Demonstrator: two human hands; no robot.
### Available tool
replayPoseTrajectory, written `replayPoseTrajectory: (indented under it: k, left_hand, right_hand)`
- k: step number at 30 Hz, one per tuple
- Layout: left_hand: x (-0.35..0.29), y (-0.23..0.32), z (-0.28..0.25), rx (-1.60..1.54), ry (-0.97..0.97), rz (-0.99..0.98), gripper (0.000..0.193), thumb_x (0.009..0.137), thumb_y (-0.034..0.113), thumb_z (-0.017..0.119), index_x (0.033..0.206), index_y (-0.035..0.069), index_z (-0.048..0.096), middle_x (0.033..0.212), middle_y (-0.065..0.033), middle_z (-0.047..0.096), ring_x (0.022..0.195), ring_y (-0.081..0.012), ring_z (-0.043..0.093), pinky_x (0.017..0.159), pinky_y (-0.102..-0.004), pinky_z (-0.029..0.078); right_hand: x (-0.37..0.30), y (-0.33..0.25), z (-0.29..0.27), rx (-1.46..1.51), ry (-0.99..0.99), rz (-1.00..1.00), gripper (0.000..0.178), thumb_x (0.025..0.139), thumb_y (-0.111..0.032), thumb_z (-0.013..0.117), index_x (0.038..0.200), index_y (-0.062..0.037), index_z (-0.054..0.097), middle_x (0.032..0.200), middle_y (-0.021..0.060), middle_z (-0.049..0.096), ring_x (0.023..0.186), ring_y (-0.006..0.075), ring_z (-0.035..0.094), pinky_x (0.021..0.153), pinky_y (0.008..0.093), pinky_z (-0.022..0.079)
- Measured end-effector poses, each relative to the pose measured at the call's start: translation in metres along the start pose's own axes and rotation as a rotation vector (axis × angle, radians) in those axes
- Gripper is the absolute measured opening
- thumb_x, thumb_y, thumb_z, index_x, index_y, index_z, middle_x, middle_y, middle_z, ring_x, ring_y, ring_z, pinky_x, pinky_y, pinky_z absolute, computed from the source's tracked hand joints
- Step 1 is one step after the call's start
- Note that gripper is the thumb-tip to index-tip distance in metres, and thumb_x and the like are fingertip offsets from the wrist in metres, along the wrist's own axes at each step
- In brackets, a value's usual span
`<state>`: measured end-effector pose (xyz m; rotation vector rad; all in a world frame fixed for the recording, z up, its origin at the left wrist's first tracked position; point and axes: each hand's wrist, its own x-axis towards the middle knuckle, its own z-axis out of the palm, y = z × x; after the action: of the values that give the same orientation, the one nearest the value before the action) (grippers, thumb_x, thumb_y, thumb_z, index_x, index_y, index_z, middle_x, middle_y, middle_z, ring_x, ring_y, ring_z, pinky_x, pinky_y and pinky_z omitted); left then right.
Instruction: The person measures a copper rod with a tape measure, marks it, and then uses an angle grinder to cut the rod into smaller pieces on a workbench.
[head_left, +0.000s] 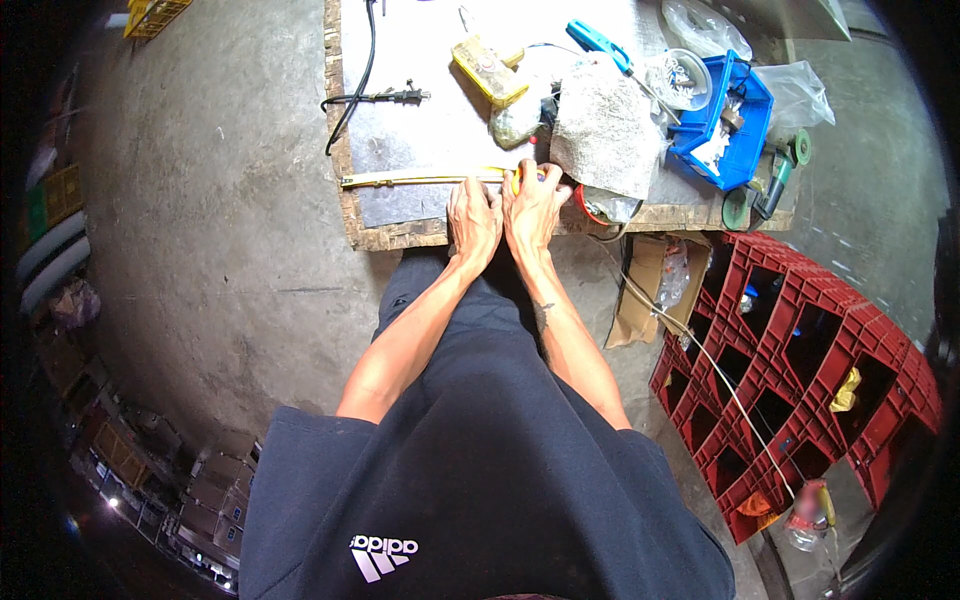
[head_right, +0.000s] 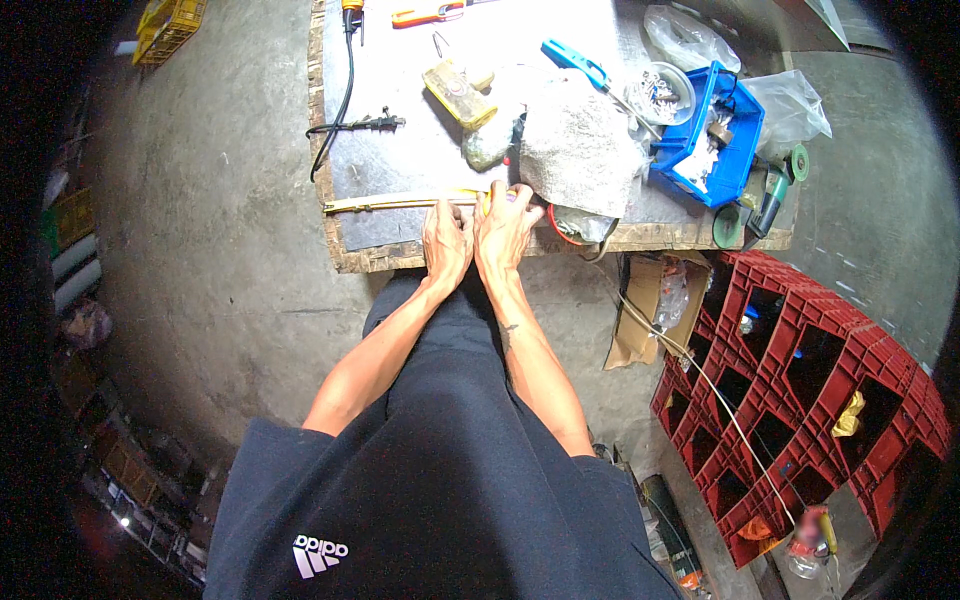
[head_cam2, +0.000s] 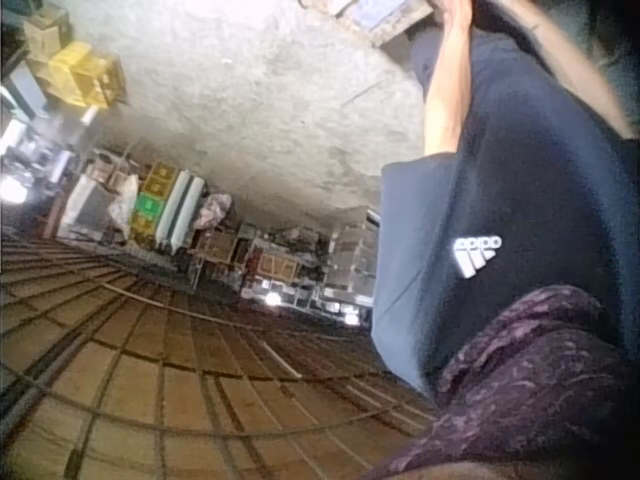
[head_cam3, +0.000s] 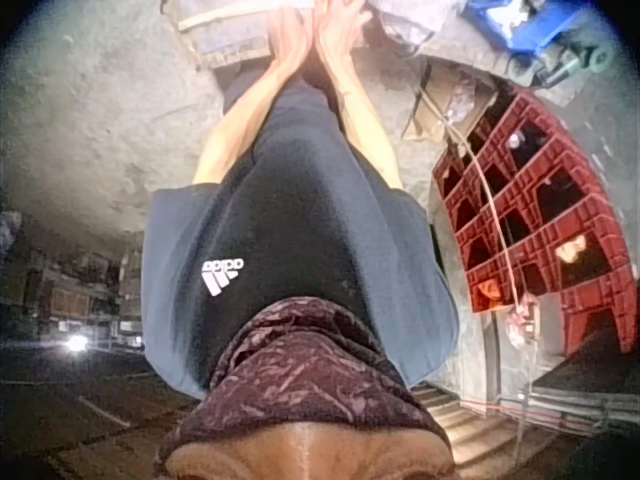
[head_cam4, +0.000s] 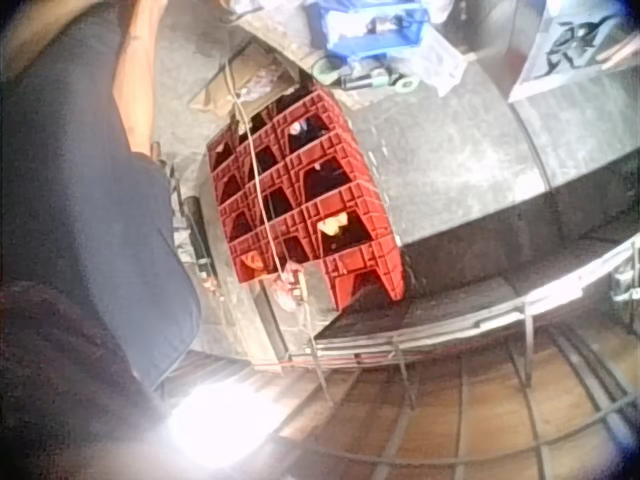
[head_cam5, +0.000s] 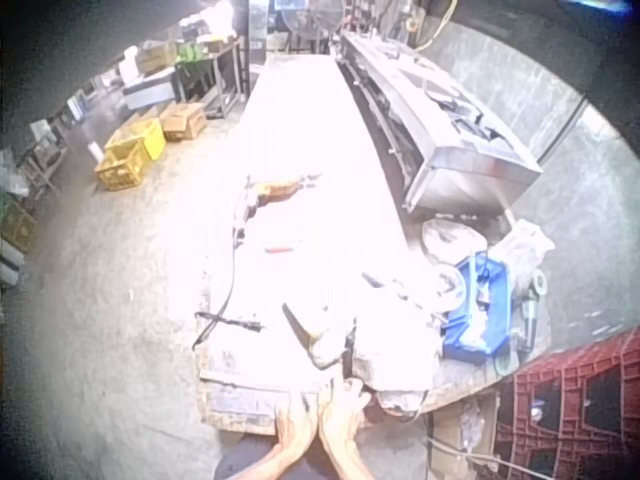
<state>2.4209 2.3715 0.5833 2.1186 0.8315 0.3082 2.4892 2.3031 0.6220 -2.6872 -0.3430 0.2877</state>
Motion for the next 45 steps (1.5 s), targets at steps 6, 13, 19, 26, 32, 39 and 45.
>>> replayPoseTrajectory:
  k: [6,13,19,26,32,39,45]
  left_hand:
    - [-0.009,0.002,-0.011,0.000,0.014,-0.080,0.021,0.089,0.007,0.068,0.099,-0.003,0.052,0.087,-0.0211,0.061,0.088,-0.0416,0.061,0.079,-0.0521,0.049]
    - [0.043,-0.021,-0.045,0.078,0.144,0.025,0.025,0.095,0.009,0.063,0.116,-0.005,0.063,0.109,-0.0236,0.064,0.106,-0.0422,0.060,0.094,-0.0508,0.048]
    - [0.052,-0.042,-0.096,0.279,-0.080,0.241,0.027,0.094,0.009,0.065,0.120,0.006,0.070,0.125,-0.0148,0.064,0.117,-0.0368,0.056,0.098,-0.0483,0.046]
    - [0.066,-0.054,-0.124,0.395,-0.150,0.337,0.022,0.095,0.013,0.066,0.117,0.011,0.071,0.131,-0.0092,0.064,0.120,-0.0345,0.054,0.102,-0.0525,0.041]
    - [0.082,-0.073,-0.136,0.487,-0.245,0.381,0.016,0.095,0.018,0.069,0.110,0.012,0.072,0.124,-0.0071,0.065,0.121,-0.0337,0.053,0.104,-0.0548,0.037]
    - [0.095,-0.069,-0.163,0.568,-0.253,0.533,0.019,0.097,0.019,0.067,0.115,0.012,0.070,0.119,-0.0058,0.066,0.123,-0.0292,0.056,0.109,-0.0548,0.035]
    - [0.100,-0.087,-0.213,0.473,-0.358,0.503,0.019,0.102,0.021,0.062,0.118,0.013,0.067,0.116,-0.0076,0.068,0.121,-0.0283,0.060,0.110,-0.0530,0.036]
  right_hand:
    - [0.001,-0.001,0.000,-0.008,0.010,0.001,0.029,0.096,-0.029,0.072,0.119,-0.0129,0.063,0.124,0.0181,0.050,0.108,0.0426,0.050,0.079,0.0525,0.054]
    - [0.000,-0.005,-0.003,0.009,0.019,-0.027,0.029,0.095,-0.025,0.074,0.118,-0.0119,0.062,0.125,0.0204,0.051,0.108,0.0451,0.052,0.079,0.0534,0.055]
    - [0.001,-0.005,-0.006,0.016,-0.014,0.000,0.030,0.095,-0.028,0.074,0.119,-0.0127,0.063,0.125,0.0202,0.051,0.109,0.0443,0.053,0.081,0.0527,0.056]
    - [0.003,-0.008,-0.009,0.026,-0.070,-0.011,0.033,0.096,-0.036,0.071,0.119,-0.0119,0.066,0.126,0.0211,0.053,0.112,0.0446,0.053,0.086,0.0540,0.054]
    - [0.002,-0.015,-0.009,0.038,-0.093,0.007,0.034,0.097,-0.038,0.070,0.119,-0.0121,0.067,0.128,0.0213,0.054,0.112,0.0448,0.052,0.089,0.0544,0.052]
    - [0.004,-0.020,-0.023,0.032,-0.013,-0.091,0.033,0.096,-0.037,0.071,0.120,-0.0138,0.069,0.124,0.0201,0.056,0.107,0.0434,0.055,0.088,0.0536,0.053]
    - [0.002,-0.047,-0.040,0.078,-0.061,-0.108,0.032,0.096,-0.034,0.072,0.119,-0.0109,0.068,0.121,0.0212,0.056,0.109,0.0436,0.054,0.087,0.0534,0.052]
